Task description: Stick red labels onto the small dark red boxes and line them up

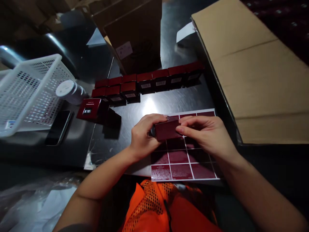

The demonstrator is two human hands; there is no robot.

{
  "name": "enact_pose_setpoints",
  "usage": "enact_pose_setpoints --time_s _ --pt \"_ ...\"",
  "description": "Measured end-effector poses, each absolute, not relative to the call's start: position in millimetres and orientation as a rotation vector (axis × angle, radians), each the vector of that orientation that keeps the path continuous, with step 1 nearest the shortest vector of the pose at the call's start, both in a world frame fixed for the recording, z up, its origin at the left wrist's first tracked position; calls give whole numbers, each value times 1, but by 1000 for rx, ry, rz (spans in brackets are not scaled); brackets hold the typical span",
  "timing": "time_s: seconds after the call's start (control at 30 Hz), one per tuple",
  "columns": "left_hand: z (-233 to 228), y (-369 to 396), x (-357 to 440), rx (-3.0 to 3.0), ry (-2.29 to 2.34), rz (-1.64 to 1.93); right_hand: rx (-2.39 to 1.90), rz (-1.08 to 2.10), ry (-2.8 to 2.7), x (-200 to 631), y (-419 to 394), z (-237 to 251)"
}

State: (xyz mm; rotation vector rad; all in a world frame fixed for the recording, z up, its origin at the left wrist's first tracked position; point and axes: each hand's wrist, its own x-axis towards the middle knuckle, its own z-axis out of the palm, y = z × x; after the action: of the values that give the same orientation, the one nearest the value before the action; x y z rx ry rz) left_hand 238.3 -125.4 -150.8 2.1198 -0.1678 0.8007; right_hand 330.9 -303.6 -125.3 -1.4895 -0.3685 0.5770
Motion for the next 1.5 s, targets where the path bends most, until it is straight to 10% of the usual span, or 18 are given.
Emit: enact_pose_setpoints --time_s 0.5,0.83,1.17,1.5 --pt "-157 -126 236 2147 -160 792 -1560 510 -363 328 -300 -132" --pt "-157 -113 248 1619 349 698 -1915 -80 -704 360 -312 -144" --pt "-181 -117 268 1171 402 468 -2117 149 -1289 387 -302 -181" --pt "-190 -111 271 1967 582 841 -2204 131 -1396 386 -302 -176"
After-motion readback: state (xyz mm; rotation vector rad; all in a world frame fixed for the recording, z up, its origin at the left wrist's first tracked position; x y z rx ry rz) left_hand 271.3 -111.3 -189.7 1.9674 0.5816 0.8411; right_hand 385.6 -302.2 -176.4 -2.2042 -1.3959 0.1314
